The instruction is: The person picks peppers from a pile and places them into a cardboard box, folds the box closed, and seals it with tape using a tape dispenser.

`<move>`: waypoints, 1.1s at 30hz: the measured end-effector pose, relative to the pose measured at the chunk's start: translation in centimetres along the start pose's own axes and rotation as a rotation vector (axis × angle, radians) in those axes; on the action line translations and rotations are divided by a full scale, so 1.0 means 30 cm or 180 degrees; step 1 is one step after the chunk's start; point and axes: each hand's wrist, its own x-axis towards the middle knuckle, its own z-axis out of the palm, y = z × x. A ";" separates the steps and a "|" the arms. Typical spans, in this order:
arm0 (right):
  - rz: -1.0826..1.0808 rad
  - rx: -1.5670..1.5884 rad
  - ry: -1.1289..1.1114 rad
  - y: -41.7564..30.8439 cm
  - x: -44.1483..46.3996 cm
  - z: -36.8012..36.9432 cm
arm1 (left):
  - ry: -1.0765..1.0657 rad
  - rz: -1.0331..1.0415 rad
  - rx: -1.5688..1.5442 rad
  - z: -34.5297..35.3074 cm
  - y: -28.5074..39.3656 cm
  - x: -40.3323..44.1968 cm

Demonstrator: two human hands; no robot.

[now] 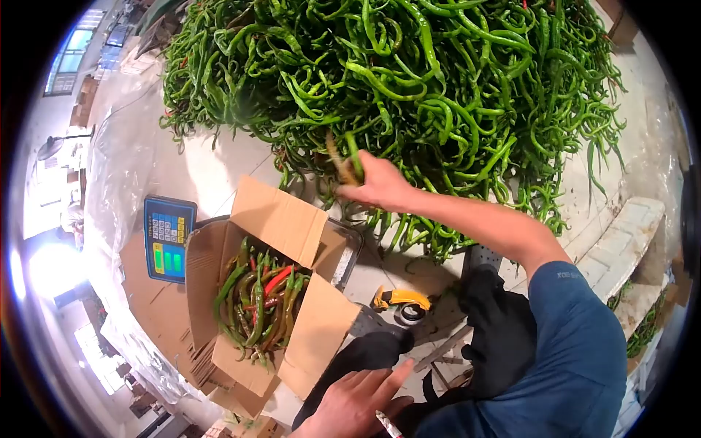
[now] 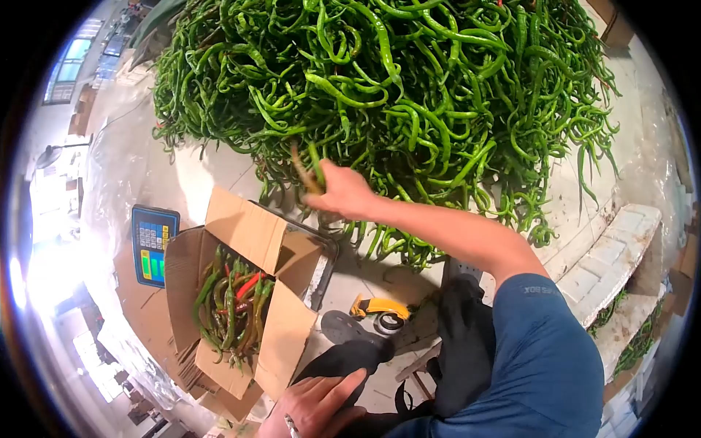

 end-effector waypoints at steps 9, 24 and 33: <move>0.0509 -0.1202 -0.0048 0.090 -0.182 -0.271 | -0.0110 -0.0032 0.0086 -0.020 0.007 -0.016; 0.0251 -0.0359 -0.0304 0.031 -0.161 -0.467 | 0.0097 0.0064 -0.0177 -0.052 0.032 0.003; 0.0455 -0.0596 -0.0348 -0.041 -0.201 -0.537 | 0.0139 0.0115 -0.0101 -0.035 0.037 -0.023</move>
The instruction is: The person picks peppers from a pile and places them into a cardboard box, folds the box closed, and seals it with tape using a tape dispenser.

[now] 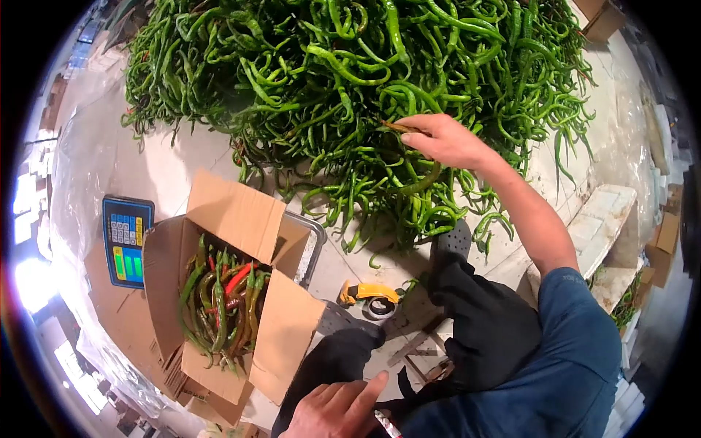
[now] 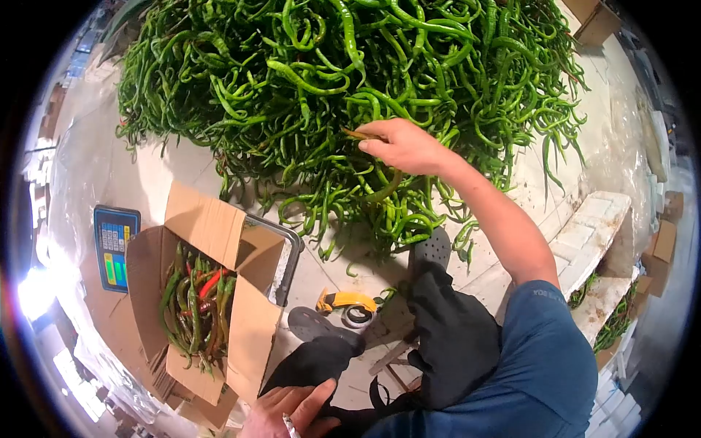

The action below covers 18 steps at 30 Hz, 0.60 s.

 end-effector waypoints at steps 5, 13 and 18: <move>-0.0429 0.1122 0.0093 -0.143 -0.044 -0.034 | -0.0461 0.0151 0.0097 0.019 -0.023 -0.036; -0.1683 0.2425 -0.0363 -0.629 -0.051 0.109 | 0.0263 0.0492 0.0448 0.081 -0.010 -0.073; -0.0776 0.2695 -0.1267 -0.856 -0.083 0.427 | 0.0128 0.0391 0.0819 0.125 -0.018 -0.113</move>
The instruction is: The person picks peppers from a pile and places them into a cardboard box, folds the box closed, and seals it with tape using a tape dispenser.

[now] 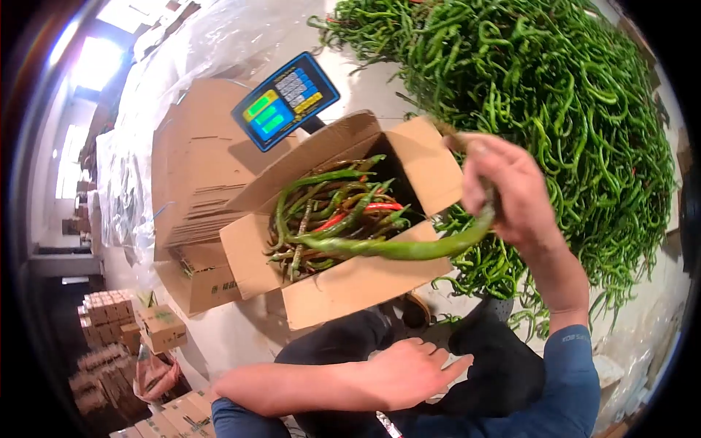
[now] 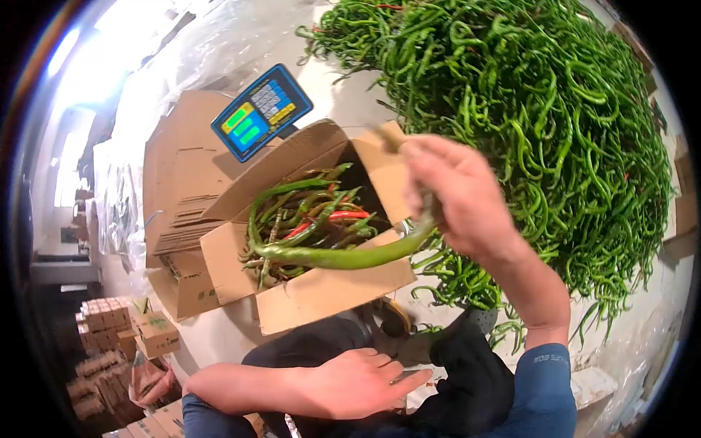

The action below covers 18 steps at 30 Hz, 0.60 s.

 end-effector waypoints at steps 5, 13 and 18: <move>0.0655 0.0151 -0.0421 0.103 0.098 0.164 | 0.0153 -0.0002 -0.0450 -0.029 -0.002 -0.051; 0.1185 0.0093 -0.0066 0.162 0.139 0.182 | 0.0433 0.0056 -0.0136 -0.034 -0.010 -0.144; 0.1172 -0.0088 0.0228 0.170 0.172 0.177 | 0.0565 0.0196 0.0121 -0.012 0.008 -0.156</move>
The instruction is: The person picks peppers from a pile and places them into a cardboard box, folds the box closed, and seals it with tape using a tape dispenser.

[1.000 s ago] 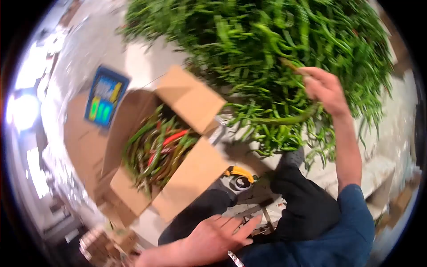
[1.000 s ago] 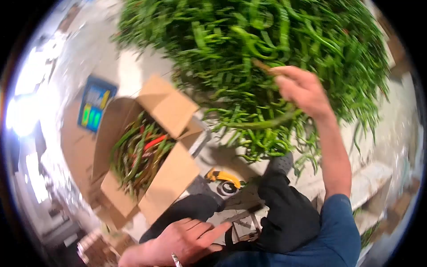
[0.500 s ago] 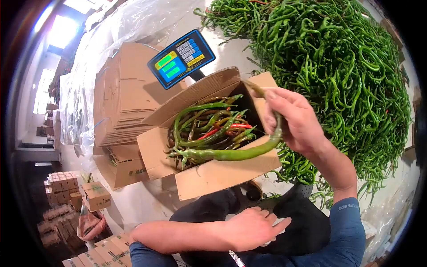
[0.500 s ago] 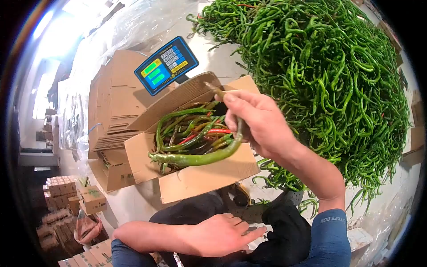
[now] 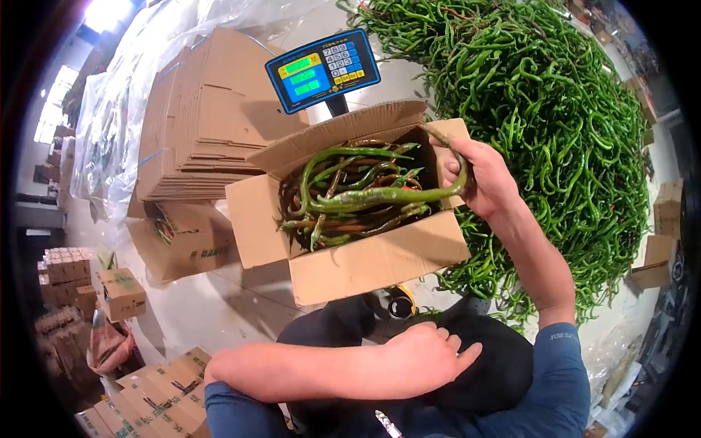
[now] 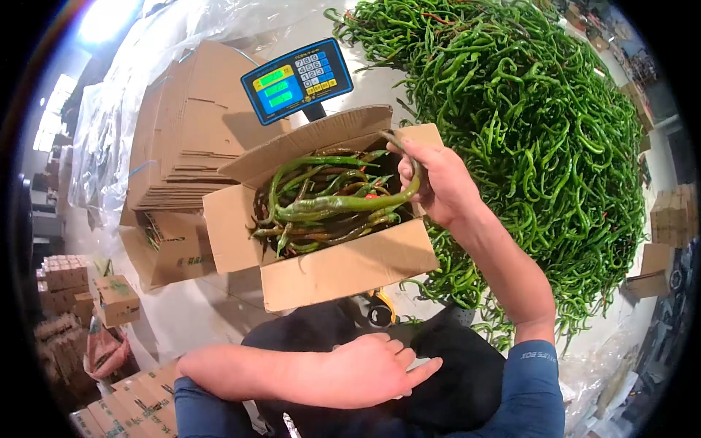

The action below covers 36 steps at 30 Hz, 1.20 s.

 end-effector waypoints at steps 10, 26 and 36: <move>0.0664 -0.0896 0.0682 0.226 0.270 0.080 | 0.0107 0.0037 0.0170 0.005 0.004 -0.002; -0.1290 -0.4294 0.1576 0.098 -0.030 -0.376 | 0.4584 -0.3529 -0.0786 0.117 -0.473 -0.743; -0.0335 -0.2829 -0.0044 0.035 -0.031 -0.076 | 0.3693 -0.1618 -0.0183 0.039 -0.615 -0.617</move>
